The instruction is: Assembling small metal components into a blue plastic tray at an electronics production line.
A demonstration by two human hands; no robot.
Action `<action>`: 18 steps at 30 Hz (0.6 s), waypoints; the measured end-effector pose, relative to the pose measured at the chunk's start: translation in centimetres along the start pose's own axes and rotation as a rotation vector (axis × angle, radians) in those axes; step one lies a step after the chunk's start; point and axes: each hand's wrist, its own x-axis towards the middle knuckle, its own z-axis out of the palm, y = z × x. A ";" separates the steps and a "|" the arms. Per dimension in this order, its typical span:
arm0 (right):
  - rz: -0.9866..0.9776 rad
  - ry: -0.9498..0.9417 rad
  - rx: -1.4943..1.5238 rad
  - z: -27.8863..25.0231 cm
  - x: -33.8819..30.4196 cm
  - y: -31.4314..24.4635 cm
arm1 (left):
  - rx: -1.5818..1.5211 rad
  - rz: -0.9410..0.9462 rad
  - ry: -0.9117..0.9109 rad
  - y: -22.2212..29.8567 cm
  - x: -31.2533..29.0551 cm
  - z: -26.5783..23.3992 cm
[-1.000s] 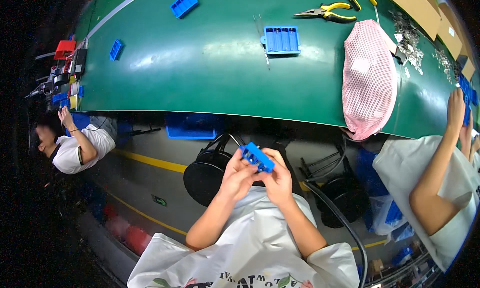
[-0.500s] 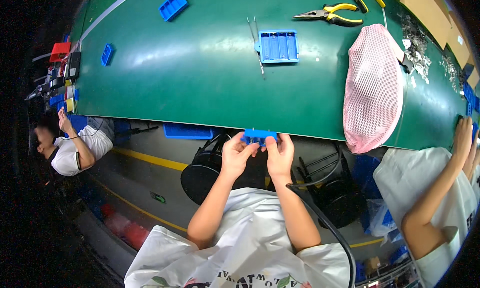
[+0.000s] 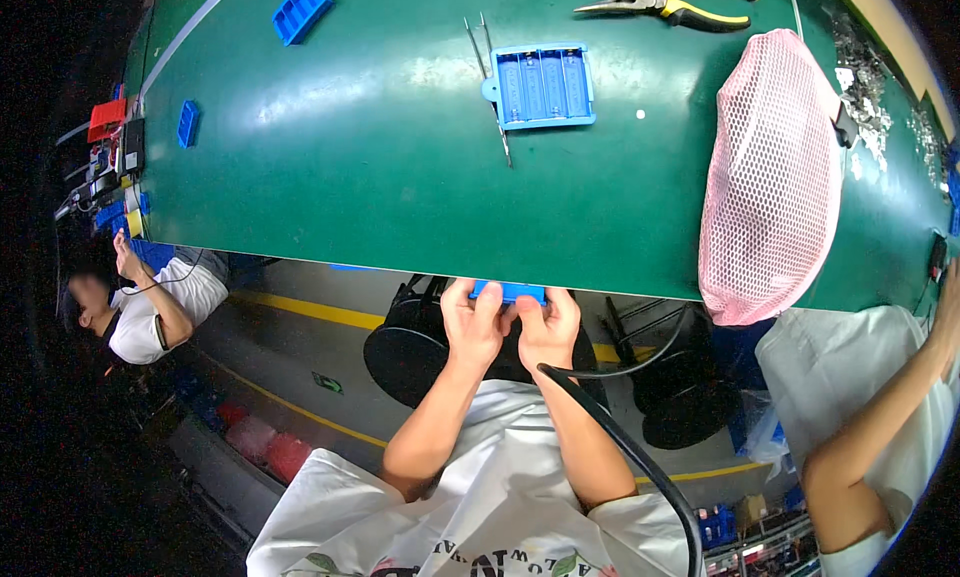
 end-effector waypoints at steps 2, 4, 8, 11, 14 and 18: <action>0.054 0.011 -0.006 -0.1 0.1 -0.4 | 0.102 -0.013 0.023 -0.1 0.0 0.0; 0.107 -0.030 0.004 -0.3 0.2 -1.1 | 0.111 -0.034 0.001 0.2 0.0 -0.4; 0.051 -0.201 -0.031 -0.9 0.3 -1.7 | 0.010 0.047 -0.139 0.4 0.0 -1.1; 0.093 -0.173 -0.051 -0.7 0.4 -2.0 | 0.059 0.055 -0.179 0.9 0.0 -1.1; 0.072 -0.130 -0.087 -0.7 0.0 -1.5 | 0.027 0.034 -0.191 0.5 -0.3 -1.0; 0.181 0.023 -0.122 1.4 -0.3 -2.9 | 0.041 -0.053 -0.078 0.9 -0.7 -0.3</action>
